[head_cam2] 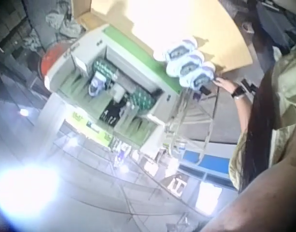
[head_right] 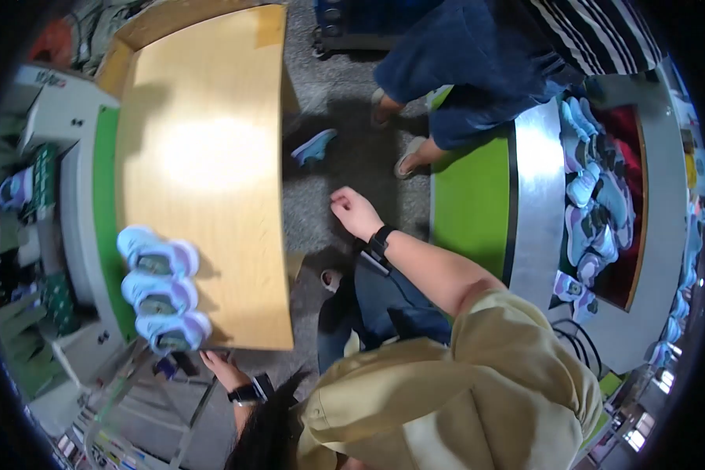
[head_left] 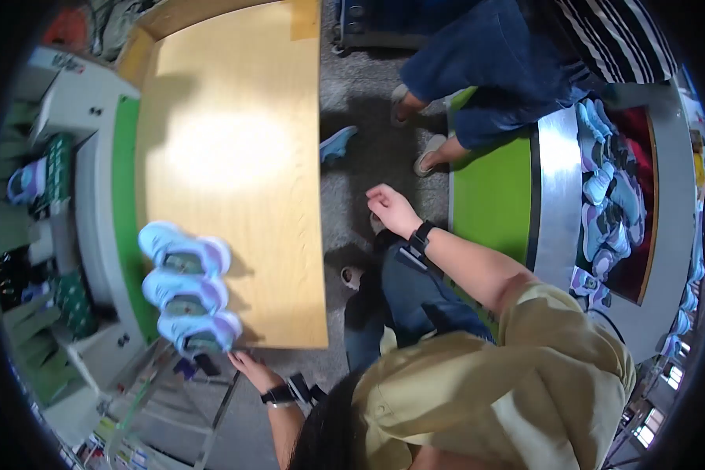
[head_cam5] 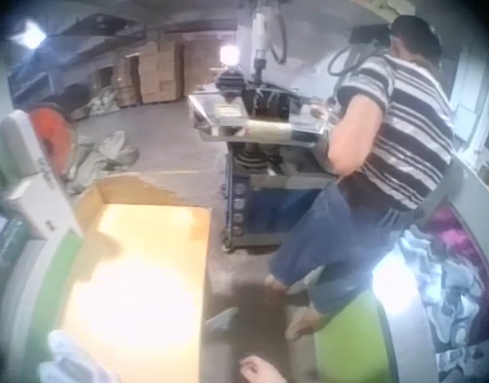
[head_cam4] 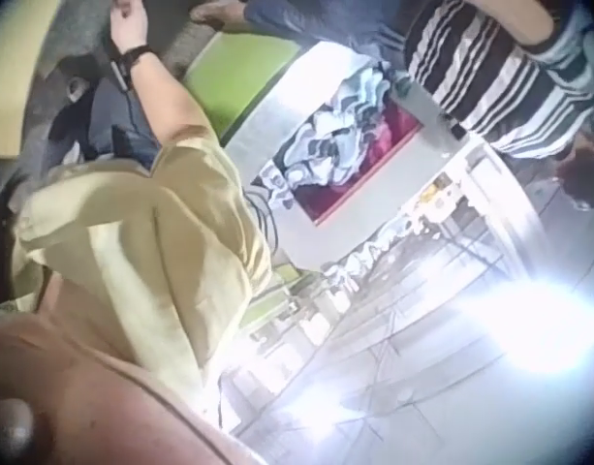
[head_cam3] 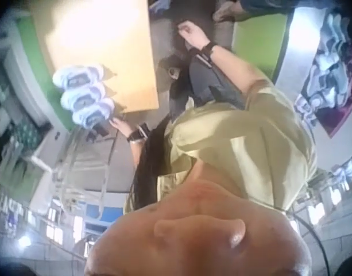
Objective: Removing shoes from a manufacturing machine, inspecting them, and packing them into shipping boxes.
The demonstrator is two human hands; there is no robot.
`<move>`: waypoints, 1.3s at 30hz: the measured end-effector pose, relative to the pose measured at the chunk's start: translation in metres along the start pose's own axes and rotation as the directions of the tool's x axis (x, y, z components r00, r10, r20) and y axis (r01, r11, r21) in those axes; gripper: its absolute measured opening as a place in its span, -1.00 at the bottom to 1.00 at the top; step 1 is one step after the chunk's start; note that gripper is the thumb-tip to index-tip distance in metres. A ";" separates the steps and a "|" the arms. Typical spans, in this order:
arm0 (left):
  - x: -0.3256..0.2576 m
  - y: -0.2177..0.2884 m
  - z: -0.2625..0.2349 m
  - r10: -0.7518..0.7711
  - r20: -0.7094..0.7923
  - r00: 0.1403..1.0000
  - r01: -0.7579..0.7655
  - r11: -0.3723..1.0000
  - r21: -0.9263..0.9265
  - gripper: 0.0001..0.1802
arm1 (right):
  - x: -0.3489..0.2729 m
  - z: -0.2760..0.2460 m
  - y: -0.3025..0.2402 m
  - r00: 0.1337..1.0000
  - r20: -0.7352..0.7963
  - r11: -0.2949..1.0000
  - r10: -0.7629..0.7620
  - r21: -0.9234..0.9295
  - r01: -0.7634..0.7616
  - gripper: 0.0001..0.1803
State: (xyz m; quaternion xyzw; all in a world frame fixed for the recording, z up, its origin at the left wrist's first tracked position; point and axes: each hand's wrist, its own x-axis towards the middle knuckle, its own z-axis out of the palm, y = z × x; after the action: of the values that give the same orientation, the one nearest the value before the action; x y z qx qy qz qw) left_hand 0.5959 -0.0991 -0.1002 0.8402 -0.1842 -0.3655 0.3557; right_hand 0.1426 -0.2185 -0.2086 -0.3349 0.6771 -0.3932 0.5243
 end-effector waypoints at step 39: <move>-0.040 0.015 0.003 0.376 0.380 0.845 -0.505 0.797 0.333 -0.12 | -0.090 -0.118 -0.036 0.931 -0.169 0.792 -0.325 -0.586 0.170 -0.53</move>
State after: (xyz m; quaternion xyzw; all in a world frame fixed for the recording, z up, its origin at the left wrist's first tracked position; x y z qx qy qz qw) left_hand 0.5659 -0.0882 -0.0713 0.7652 -0.5017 -0.3441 0.2106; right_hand 0.0492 -0.1353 -0.1201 -0.5056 0.7751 -0.2829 0.2521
